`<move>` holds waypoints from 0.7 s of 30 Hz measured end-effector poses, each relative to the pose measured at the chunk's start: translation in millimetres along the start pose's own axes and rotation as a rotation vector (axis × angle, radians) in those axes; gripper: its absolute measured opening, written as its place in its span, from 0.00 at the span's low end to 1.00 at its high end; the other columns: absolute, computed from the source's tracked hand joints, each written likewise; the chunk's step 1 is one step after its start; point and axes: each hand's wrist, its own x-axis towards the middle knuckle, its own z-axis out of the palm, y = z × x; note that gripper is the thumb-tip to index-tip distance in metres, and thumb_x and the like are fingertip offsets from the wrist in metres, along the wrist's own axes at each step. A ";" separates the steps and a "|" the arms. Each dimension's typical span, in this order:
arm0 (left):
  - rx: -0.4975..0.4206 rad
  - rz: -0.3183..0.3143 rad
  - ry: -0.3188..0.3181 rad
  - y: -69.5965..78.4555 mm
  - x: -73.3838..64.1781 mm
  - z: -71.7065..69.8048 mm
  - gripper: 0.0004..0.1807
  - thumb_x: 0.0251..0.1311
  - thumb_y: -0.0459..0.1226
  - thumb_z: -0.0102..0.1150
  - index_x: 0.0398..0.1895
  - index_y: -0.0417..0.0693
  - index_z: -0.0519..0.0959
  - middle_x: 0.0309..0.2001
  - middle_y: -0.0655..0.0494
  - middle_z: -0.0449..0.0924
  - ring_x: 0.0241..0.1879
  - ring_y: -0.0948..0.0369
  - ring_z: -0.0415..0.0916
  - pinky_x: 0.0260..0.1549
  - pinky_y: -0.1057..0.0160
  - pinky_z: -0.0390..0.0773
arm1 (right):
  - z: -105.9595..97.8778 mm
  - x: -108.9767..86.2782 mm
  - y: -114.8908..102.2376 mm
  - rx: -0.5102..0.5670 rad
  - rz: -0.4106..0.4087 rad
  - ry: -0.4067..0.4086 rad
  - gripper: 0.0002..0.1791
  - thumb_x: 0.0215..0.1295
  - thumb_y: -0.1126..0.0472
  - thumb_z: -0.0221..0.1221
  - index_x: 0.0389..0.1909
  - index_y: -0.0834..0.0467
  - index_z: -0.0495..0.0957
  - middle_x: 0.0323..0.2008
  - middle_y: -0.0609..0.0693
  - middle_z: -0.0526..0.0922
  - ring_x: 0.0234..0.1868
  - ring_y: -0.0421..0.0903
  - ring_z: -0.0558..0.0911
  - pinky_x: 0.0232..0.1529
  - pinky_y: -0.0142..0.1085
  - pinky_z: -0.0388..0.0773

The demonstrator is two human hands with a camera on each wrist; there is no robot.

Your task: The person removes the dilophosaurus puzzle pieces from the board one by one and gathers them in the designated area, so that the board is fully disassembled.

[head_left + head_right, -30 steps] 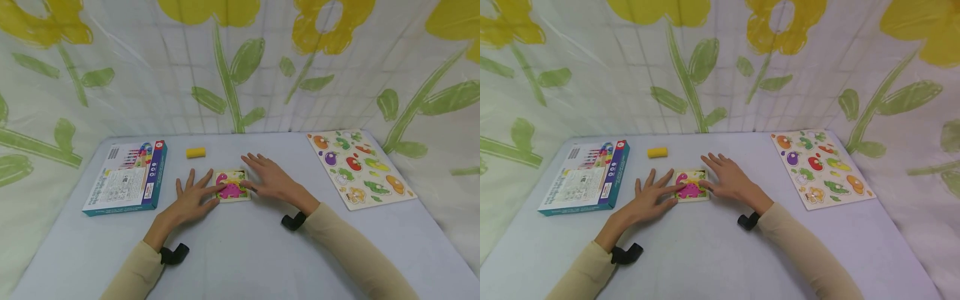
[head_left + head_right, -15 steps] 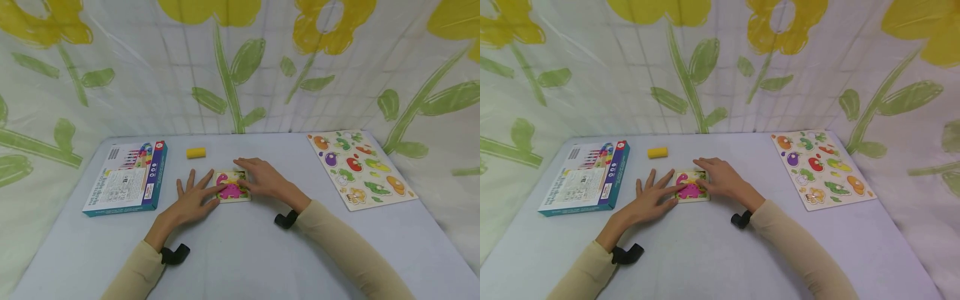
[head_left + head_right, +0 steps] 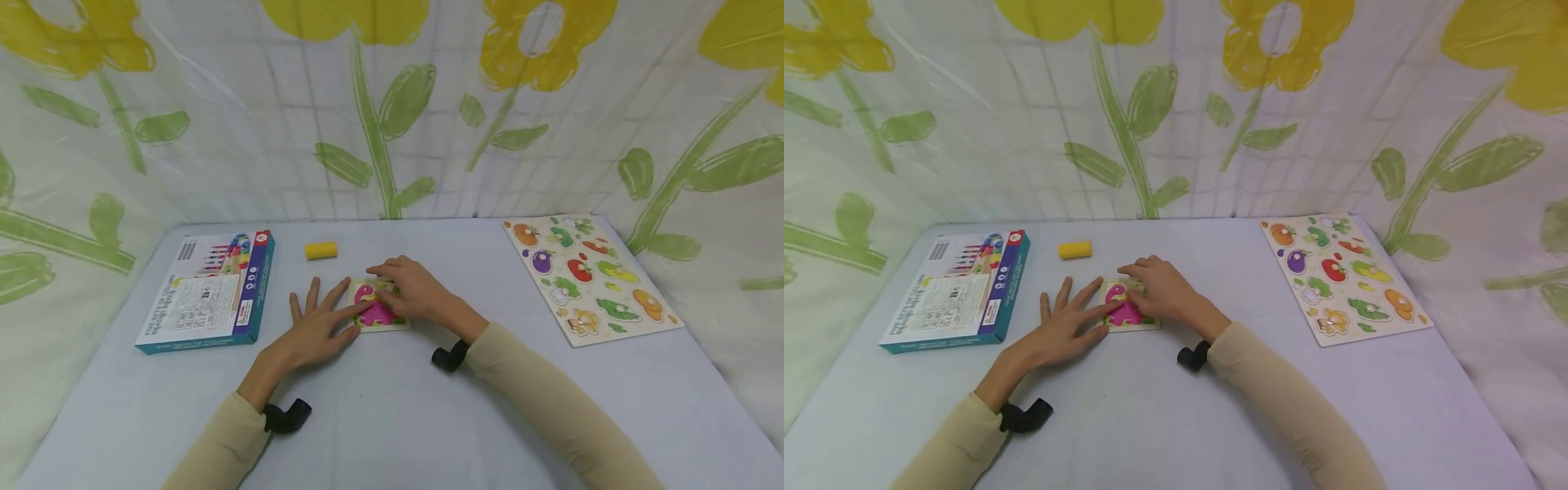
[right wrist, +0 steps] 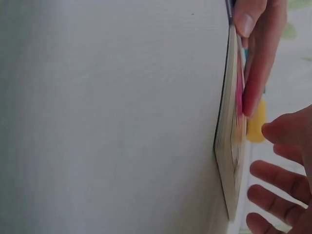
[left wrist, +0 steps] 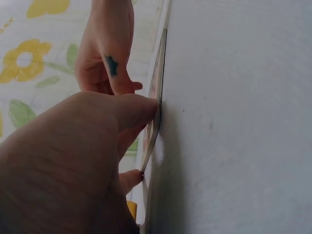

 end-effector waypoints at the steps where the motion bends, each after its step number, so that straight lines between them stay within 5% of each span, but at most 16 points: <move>1: 0.002 -0.002 0.000 0.0 0.2 0.0 0.30 0.76 0.55 0.54 0.79 0.72 0.68 0.89 0.47 0.41 0.83 0.26 0.20 0.68 0.15 0.18 | 1.0 1.8 -0.7 -0.004 -0.003 0.000 0.24 0.76 0.54 0.61 0.70 0.53 0.79 0.61 0.53 0.86 0.60 0.53 0.82 0.64 0.50 0.81; 12: 0.012 -0.003 0.001 -1.6 2.2 -0.5 0.31 0.75 0.55 0.55 0.80 0.71 0.67 0.89 0.48 0.41 0.83 0.27 0.20 0.68 0.15 0.18 | 5.4 19.6 -6.7 0.029 -0.002 -0.053 0.19 0.77 0.57 0.60 0.64 0.54 0.84 0.44 0.51 0.85 0.42 0.46 0.82 0.49 0.40 0.84; 21: 0.006 0.001 -0.005 0.0 2.3 -0.1 0.31 0.75 0.55 0.54 0.80 0.72 0.67 0.88 0.47 0.41 0.83 0.26 0.20 0.68 0.15 0.18 | 8.7 26.2 -1.4 0.069 -0.014 -0.098 0.15 0.79 0.63 0.56 0.57 0.53 0.87 0.42 0.51 0.83 0.33 0.42 0.74 0.37 0.32 0.75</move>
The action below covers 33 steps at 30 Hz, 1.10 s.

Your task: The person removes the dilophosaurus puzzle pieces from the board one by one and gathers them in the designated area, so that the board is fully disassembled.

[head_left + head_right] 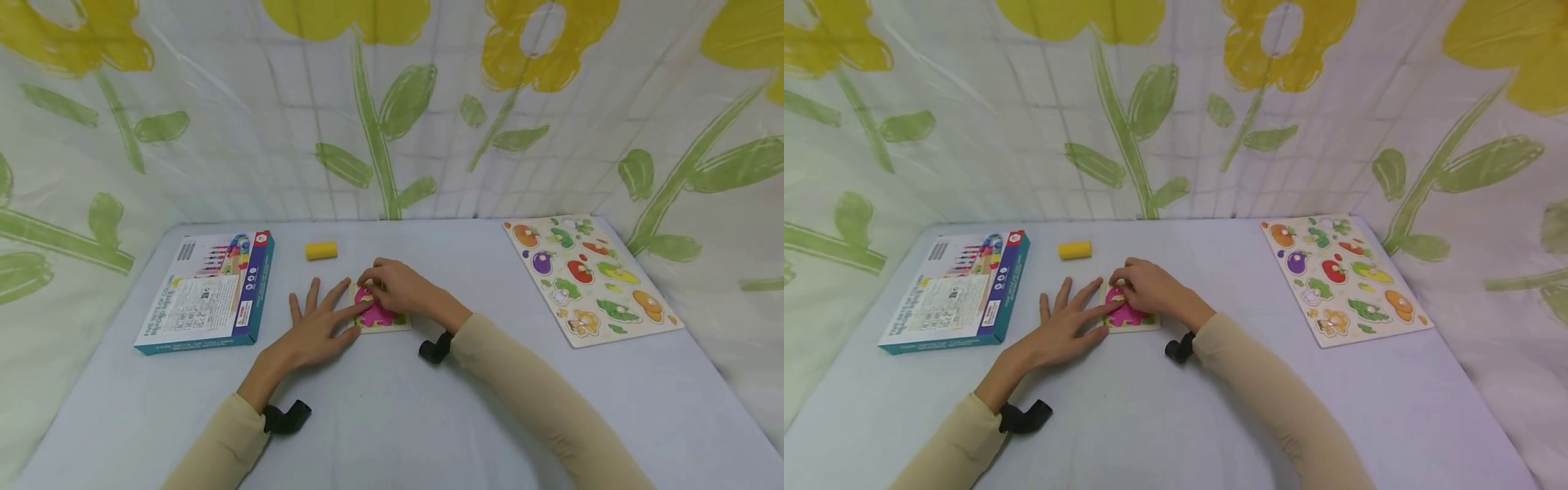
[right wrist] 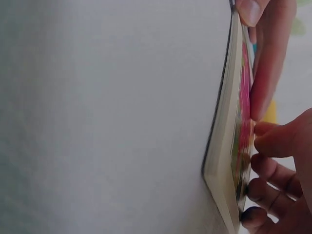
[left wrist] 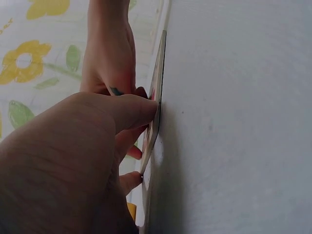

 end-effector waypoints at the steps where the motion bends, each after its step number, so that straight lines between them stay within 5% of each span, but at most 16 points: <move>1: 0.000 -0.002 0.000 -0.1 -0.2 0.3 0.31 0.75 0.55 0.54 0.80 0.72 0.67 0.88 0.47 0.41 0.83 0.26 0.20 0.68 0.15 0.17 | -0.2 0.4 0.4 0.001 0.003 -0.008 0.15 0.79 0.63 0.55 0.58 0.53 0.87 0.43 0.51 0.83 0.34 0.43 0.74 0.38 0.32 0.74; 21: -0.012 0.000 -0.008 -1.2 -2.4 0.5 0.31 0.76 0.55 0.54 0.80 0.73 0.67 0.89 0.48 0.40 0.83 0.27 0.20 0.68 0.16 0.16 | -13.4 11.1 3.9 0.026 -0.019 -0.201 0.21 0.77 0.68 0.49 0.61 0.49 0.81 0.42 0.52 0.82 0.38 0.45 0.75 0.45 0.36 0.75; 33: -0.009 0.007 -0.012 -0.7 -2.4 -1.4 0.30 0.77 0.55 0.52 0.80 0.74 0.66 0.89 0.49 0.39 0.83 0.27 0.19 0.68 0.16 0.16 | -18.0 20.7 9.4 0.125 0.012 -0.284 0.22 0.72 0.70 0.53 0.61 0.50 0.79 0.21 0.44 0.70 0.23 0.40 0.71 0.35 0.30 0.71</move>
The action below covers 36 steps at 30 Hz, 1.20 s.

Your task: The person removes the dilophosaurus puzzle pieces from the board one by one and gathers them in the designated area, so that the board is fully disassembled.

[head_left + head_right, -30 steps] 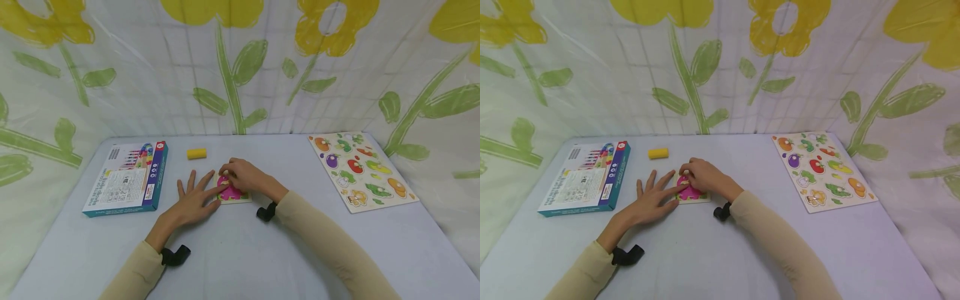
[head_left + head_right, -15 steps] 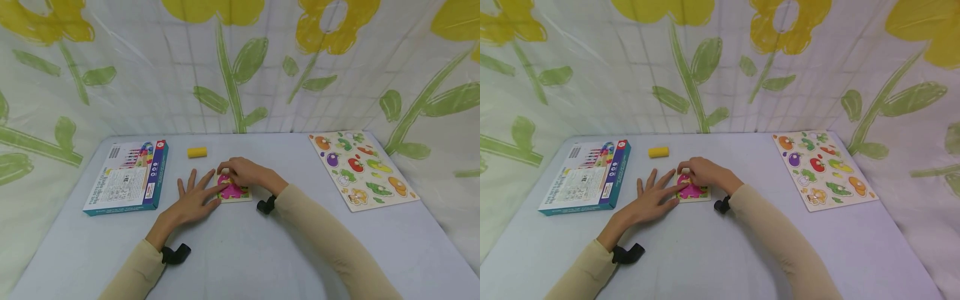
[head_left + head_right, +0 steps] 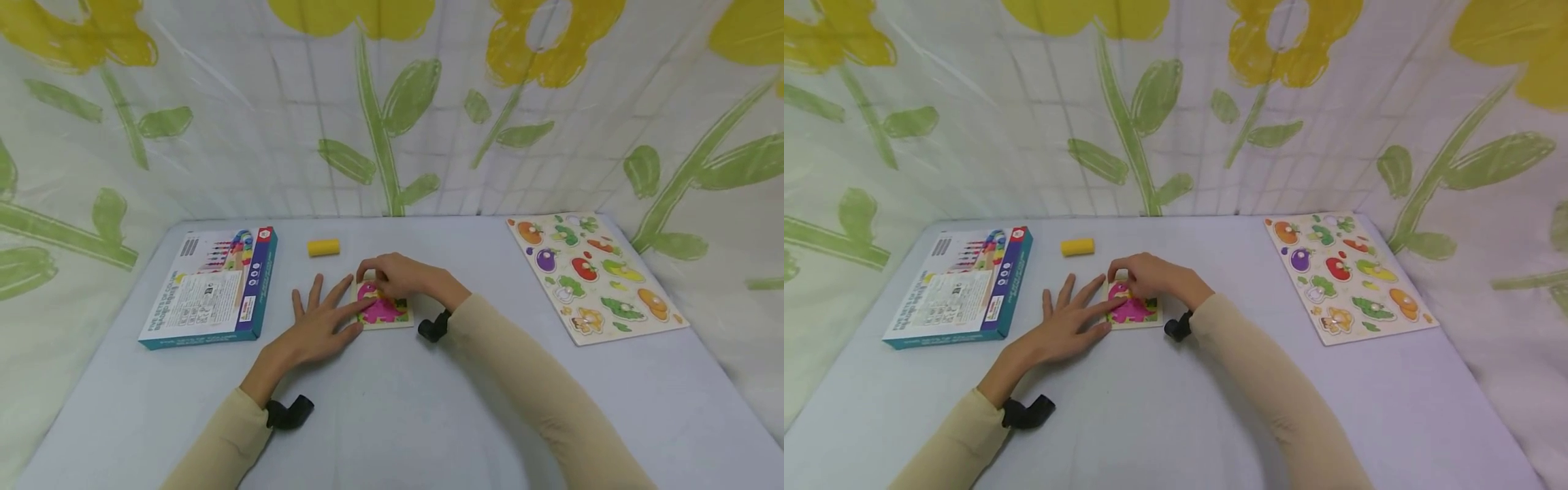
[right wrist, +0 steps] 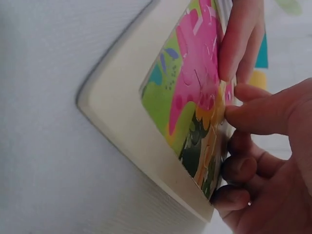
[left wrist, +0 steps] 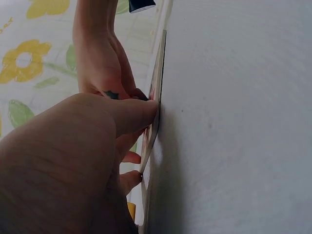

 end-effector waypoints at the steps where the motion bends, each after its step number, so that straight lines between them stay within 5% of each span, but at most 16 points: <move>1: 0.000 0.002 0.000 0.2 0.5 -0.2 0.30 0.77 0.55 0.52 0.80 0.74 0.66 0.89 0.49 0.39 0.83 0.27 0.19 0.67 0.15 0.16 | -1.1 -0.2 0.0 0.010 0.008 -0.008 0.21 0.72 0.70 0.53 0.61 0.50 0.78 0.20 0.44 0.70 0.22 0.40 0.71 0.34 0.30 0.72; 31: 0.001 -0.015 -0.012 0.3 2.3 -0.1 0.30 0.77 0.56 0.52 0.80 0.73 0.66 0.89 0.49 0.39 0.83 0.28 0.18 0.68 0.16 0.15 | -6.3 0.2 -6.1 0.070 0.027 -0.025 0.20 0.73 0.71 0.52 0.60 0.52 0.80 0.19 0.44 0.68 0.21 0.40 0.69 0.34 0.29 0.71; 36: -0.001 -0.009 -0.010 -0.1 2.4 -0.3 0.30 0.77 0.56 0.52 0.80 0.73 0.66 0.89 0.49 0.39 0.83 0.27 0.19 0.67 0.15 0.16 | -4.6 -1.4 -7.2 0.035 0.022 0.032 0.18 0.75 0.69 0.54 0.59 0.52 0.82 0.32 0.49 0.76 0.35 0.43 0.74 0.41 0.32 0.73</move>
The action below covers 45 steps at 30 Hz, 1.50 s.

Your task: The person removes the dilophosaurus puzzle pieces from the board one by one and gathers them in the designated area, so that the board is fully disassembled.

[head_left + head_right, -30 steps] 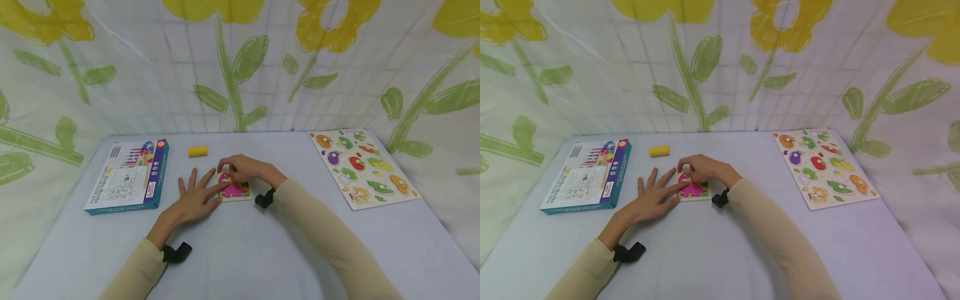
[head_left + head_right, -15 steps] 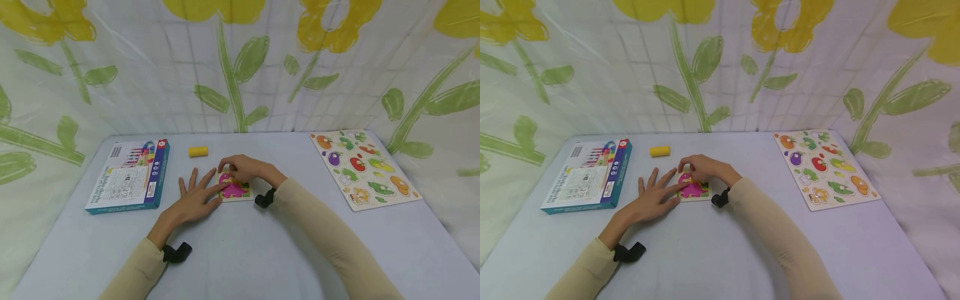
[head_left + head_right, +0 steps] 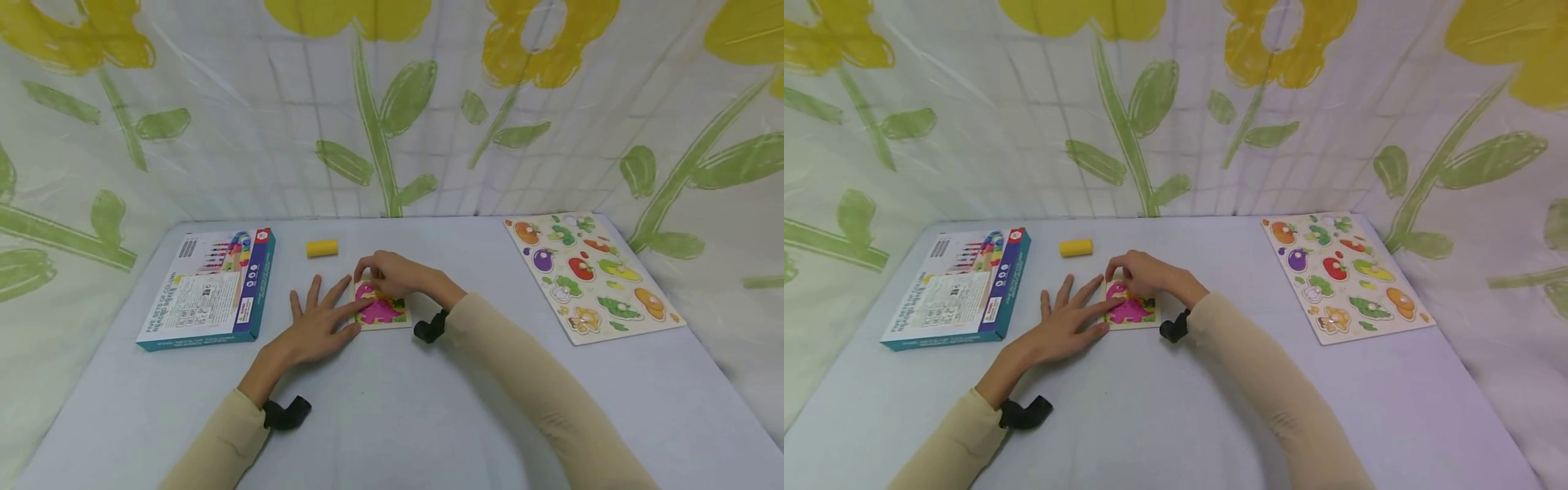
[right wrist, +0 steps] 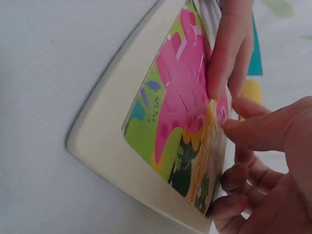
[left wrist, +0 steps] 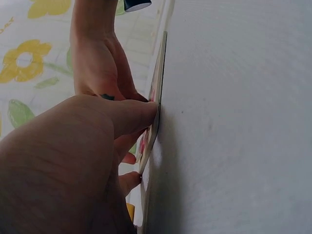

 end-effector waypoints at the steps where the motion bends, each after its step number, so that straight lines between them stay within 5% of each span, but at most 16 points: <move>1: 0.001 0.002 0.002 -0.2 -0.1 0.1 0.30 0.77 0.56 0.52 0.80 0.73 0.66 0.89 0.49 0.39 0.83 0.27 0.19 0.67 0.15 0.16 | 0.3 -0.5 -0.2 -0.006 0.000 0.009 0.17 0.76 0.69 0.55 0.59 0.52 0.82 0.36 0.51 0.77 0.39 0.44 0.75 0.44 0.32 0.74; 6: 0.006 0.004 0.009 -1.5 -0.8 0.7 0.30 0.76 0.56 0.52 0.80 0.74 0.66 0.89 0.49 0.39 0.83 0.27 0.20 0.67 0.15 0.17 | 2.1 -1.9 -1.0 -0.017 -0.005 0.024 0.16 0.77 0.66 0.56 0.59 0.52 0.82 0.49 0.57 0.80 0.47 0.48 0.78 0.51 0.37 0.79; 26: 0.004 0.002 0.017 0.6 -0.7 0.9 0.30 0.76 0.55 0.54 0.80 0.74 0.67 0.89 0.48 0.40 0.83 0.26 0.20 0.67 0.15 0.17 | 4.6 -4.8 5.7 0.069 0.042 0.078 0.15 0.81 0.62 0.54 0.60 0.53 0.84 0.55 0.52 0.84 0.44 0.45 0.78 0.48 0.34 0.78; 45: 0.012 -0.004 0.015 3.4 -1.1 0.9 0.30 0.76 0.55 0.53 0.80 0.73 0.67 0.89 0.49 0.40 0.83 0.26 0.21 0.67 0.15 0.17 | 6.1 -3.5 5.3 0.175 0.029 0.120 0.11 0.80 0.62 0.57 0.54 0.54 0.86 0.42 0.49 0.90 0.39 0.43 0.83 0.43 0.31 0.79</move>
